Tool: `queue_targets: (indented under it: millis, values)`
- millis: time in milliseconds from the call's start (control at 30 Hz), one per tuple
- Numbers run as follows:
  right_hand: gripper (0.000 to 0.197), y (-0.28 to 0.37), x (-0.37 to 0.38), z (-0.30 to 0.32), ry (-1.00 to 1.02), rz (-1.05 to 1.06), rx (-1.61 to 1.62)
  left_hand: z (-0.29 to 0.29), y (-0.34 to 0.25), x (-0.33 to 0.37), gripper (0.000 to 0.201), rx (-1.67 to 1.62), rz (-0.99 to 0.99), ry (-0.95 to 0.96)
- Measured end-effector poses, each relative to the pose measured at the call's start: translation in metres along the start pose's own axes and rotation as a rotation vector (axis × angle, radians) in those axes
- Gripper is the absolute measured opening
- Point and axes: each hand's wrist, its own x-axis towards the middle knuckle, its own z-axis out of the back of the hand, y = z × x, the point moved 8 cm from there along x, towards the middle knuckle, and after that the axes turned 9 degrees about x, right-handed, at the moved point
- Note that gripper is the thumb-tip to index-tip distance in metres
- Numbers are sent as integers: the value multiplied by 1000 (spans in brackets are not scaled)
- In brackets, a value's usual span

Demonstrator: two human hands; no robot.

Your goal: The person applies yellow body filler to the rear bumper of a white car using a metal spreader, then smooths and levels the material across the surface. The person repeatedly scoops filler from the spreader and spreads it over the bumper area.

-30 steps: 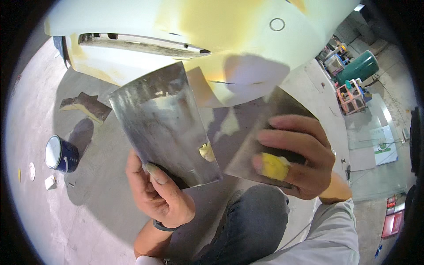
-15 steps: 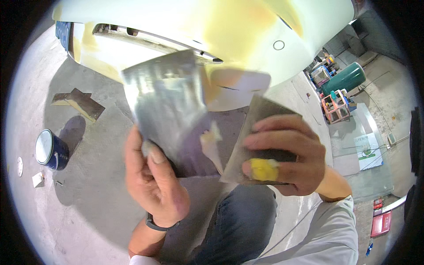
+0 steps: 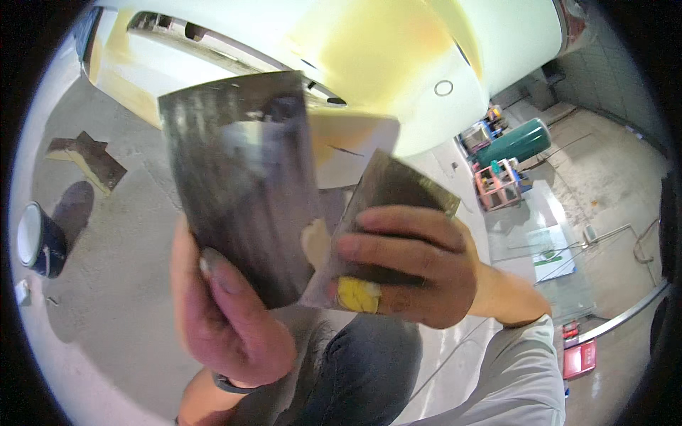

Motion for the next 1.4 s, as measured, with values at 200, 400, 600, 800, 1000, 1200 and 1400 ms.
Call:
queue_targets:
  millis: [200, 400, 600, 800, 1000, 1200, 1400]
  values:
    - [15, -23, -4, 30, 92, 100, -433, 33, 53, 33, 46, 192, -14, -177]
    - [24, -63, 0, 52, 286, 398, -702, 37, 56, 53, 40, 683, -276, -336]
    - [24, -75, 21, 43, 289, 504, -714, 41, 69, 53, 56, 1044, -509, -306]
    - [19, -83, 21, 39, 295, 427, -741, 54, 119, 59, 53, 1159, -117, -293]
    - [15, -75, 18, 35, 302, 428, -724, 57, 115, 63, 53, 785, 115, -347]
    - [16, -85, 22, 27, 294, 505, -703, 42, 83, 72, 53, 726, -64, -429]
    - [17, -90, 5, 34, 338, 455, -707, 29, 118, 70, 50, -226, 312, -437]
